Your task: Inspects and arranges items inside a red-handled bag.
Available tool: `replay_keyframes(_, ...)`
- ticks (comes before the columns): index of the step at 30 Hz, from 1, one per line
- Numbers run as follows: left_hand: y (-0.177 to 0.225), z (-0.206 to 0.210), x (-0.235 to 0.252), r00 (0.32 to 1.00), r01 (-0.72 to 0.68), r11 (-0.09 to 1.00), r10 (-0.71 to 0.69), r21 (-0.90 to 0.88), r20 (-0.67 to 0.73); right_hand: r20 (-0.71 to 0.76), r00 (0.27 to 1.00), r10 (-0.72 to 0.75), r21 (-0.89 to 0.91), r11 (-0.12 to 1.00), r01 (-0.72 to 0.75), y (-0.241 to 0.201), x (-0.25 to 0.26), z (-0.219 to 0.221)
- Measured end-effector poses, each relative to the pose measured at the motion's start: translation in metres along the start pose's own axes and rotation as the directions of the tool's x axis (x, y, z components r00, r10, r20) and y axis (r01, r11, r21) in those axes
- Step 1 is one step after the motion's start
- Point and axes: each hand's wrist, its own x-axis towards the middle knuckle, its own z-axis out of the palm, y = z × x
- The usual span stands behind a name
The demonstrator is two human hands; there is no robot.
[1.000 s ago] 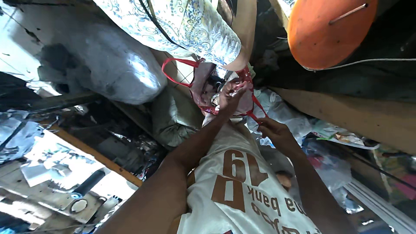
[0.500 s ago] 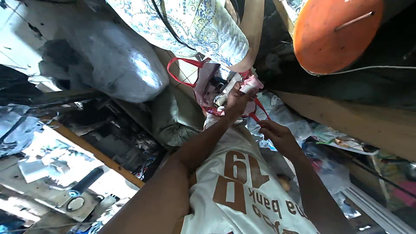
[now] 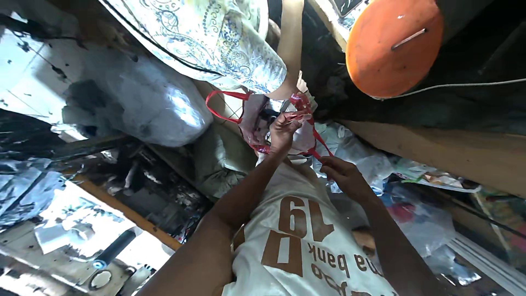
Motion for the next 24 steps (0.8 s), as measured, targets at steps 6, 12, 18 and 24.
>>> replay_keyframes(6,0.008,-0.006,0.002,0.998,0.055,0.998,-0.056,-0.009,-0.039,-0.018,1.0,-0.02,0.027,0.999,0.02,0.0,-0.001,0.002)
replay_keyframes(12,0.01,-0.047,0.014,0.988,0.143,0.889,-0.1,0.435,-0.12,-0.043,0.999,-0.014,0.012,1.0,0.015,0.0,-0.002,0.001)
replay_keyframes(18,0.009,-0.093,0.046,0.953,0.251,0.357,-0.253,0.9,-0.166,-0.047,0.999,-0.005,0.034,0.999,0.007,0.006,-0.003,0.005)
replay_keyframes(24,0.003,-0.088,0.054,0.906,0.294,0.081,-0.342,0.953,-0.25,-0.123,0.992,0.032,0.127,0.992,-0.016,0.003,-0.005,-0.003)
